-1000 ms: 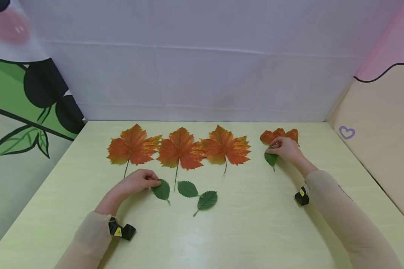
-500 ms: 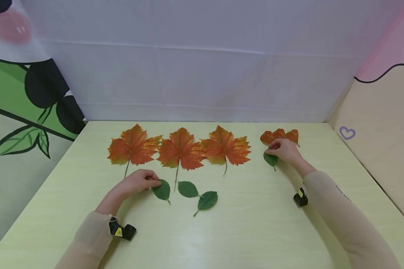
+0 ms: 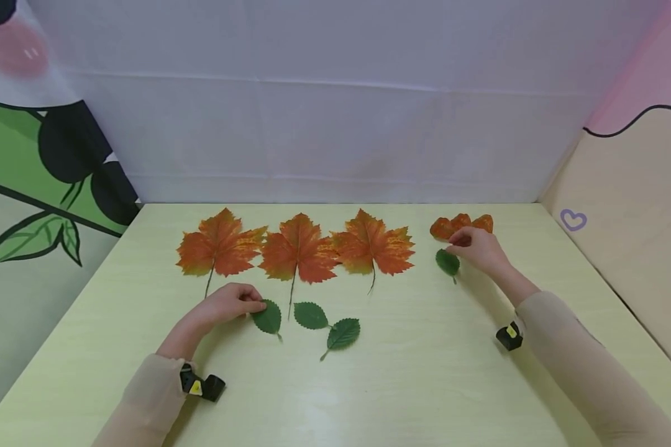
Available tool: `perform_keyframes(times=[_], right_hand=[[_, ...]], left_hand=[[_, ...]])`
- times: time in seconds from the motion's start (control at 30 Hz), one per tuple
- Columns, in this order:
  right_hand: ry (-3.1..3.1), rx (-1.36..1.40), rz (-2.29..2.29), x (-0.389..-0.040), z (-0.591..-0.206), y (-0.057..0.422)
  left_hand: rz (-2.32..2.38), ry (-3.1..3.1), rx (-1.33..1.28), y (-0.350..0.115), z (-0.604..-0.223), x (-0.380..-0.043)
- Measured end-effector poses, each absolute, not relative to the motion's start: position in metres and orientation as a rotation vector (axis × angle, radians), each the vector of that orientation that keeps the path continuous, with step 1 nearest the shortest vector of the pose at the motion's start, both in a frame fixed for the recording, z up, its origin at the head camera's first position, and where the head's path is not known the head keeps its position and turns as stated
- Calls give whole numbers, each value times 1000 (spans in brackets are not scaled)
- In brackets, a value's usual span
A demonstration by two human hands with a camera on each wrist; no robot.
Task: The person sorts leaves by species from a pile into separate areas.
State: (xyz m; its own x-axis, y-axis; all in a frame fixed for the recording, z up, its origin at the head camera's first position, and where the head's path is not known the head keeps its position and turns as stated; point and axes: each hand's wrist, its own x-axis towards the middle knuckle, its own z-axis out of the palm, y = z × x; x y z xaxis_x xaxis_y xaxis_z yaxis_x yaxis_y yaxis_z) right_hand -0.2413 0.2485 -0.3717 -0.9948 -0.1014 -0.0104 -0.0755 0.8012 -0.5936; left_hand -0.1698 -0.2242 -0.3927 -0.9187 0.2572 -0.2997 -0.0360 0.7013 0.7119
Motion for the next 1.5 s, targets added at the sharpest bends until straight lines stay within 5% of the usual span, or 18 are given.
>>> perform_keyframes(times=[0.73, 1.5], right_hand=[[2830, -473, -955, -173, -372, 175], [2658, -592, -843, -146, -385, 103]], left_hand=[[1090, 2518, 163, -224, -392, -169], [1084, 2532, 173, -224, -394, -171]])
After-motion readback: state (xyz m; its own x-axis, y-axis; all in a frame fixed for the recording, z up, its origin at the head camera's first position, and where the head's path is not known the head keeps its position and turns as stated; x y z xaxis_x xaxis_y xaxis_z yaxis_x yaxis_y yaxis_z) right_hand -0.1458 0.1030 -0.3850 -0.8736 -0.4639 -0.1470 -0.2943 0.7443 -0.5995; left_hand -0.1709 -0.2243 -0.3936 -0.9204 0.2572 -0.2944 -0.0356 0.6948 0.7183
